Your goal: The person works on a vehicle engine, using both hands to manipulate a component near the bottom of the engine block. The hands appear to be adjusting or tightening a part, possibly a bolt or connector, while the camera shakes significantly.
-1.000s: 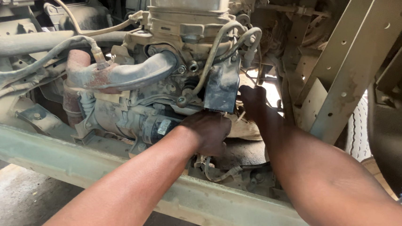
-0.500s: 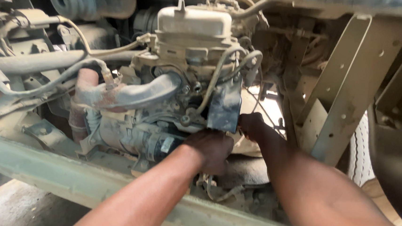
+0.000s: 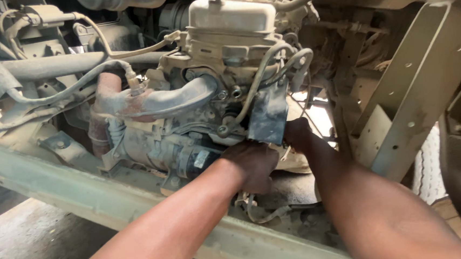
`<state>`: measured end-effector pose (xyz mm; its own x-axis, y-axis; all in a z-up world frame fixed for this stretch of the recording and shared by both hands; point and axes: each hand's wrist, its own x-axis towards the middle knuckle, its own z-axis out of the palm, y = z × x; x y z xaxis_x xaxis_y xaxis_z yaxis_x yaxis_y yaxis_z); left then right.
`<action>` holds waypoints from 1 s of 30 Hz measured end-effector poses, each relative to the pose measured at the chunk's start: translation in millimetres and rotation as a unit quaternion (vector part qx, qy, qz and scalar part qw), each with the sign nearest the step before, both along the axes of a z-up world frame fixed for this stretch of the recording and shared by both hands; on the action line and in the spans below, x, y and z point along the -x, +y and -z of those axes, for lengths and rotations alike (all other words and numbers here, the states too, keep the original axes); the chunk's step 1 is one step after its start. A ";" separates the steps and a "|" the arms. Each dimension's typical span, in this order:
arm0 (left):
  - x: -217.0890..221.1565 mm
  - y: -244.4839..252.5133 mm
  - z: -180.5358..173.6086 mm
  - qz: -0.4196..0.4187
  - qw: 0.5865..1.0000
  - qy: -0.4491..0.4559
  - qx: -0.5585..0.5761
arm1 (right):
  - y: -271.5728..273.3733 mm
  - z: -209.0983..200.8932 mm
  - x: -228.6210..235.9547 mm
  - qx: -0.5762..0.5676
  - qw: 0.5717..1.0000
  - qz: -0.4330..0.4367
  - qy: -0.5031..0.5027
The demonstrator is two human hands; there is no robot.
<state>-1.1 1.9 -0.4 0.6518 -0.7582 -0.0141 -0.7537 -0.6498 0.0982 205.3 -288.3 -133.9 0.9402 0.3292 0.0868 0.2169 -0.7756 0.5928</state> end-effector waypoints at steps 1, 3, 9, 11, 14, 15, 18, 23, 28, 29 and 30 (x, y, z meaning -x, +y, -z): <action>0.2 0.2 0.5 0.002 1.000 -0.003 0.004 | 0.4 0.8 -2.2 -0.038 0.999 0.006 0.013; -0.5 -1.4 0.9 0.002 1.000 -0.009 0.008 | -4.3 -3.6 -7.5 -0.120 0.992 0.018 0.030; 1.6 3.2 -3.0 -0.001 1.000 0.005 0.004 | -9.4 -9.2 -11.8 -0.163 0.986 0.017 0.026; 1.7 2.2 -5.0 -0.001 1.000 0.010 0.001 | -11.6 -10.6 -12.3 -0.169 0.985 0.020 0.024; 1.5 3.8 -3.2 -0.002 1.000 0.012 0.003 | -10.1 -7.6 -12.4 -0.177 0.984 0.019 0.021; 1.0 4.3 -2.5 0.001 1.000 0.006 0.004 | -8.0 -6.8 -13.9 -0.180 0.983 0.016 0.019; -0.7 2.7 -1.1 0.014 1.000 -0.004 0.002 | -15.9 -8.0 -10.5 -0.181 0.983 0.014 0.013; -1.5 2.8 -1.1 0.015 1.000 0.006 -0.001 | -15.7 -6.9 -10.3 -0.192 0.981 0.005 0.004; -5.1 0.3 4.6 0.019 1.000 -0.004 0.012 | -9.6 -0.7 -13.6 -0.205 0.979 -0.011 -0.011; -6.6 0.9 4.4 0.015 1.000 0.000 0.008 | -6.0 -1.3 -17.0 -0.210 0.977 -0.017 -0.016; -6.6 -0.8 4.6 0.013 1.000 0.006 0.004 | -7.5 -1.5 -16.6 -0.211 0.977 -0.017 -0.021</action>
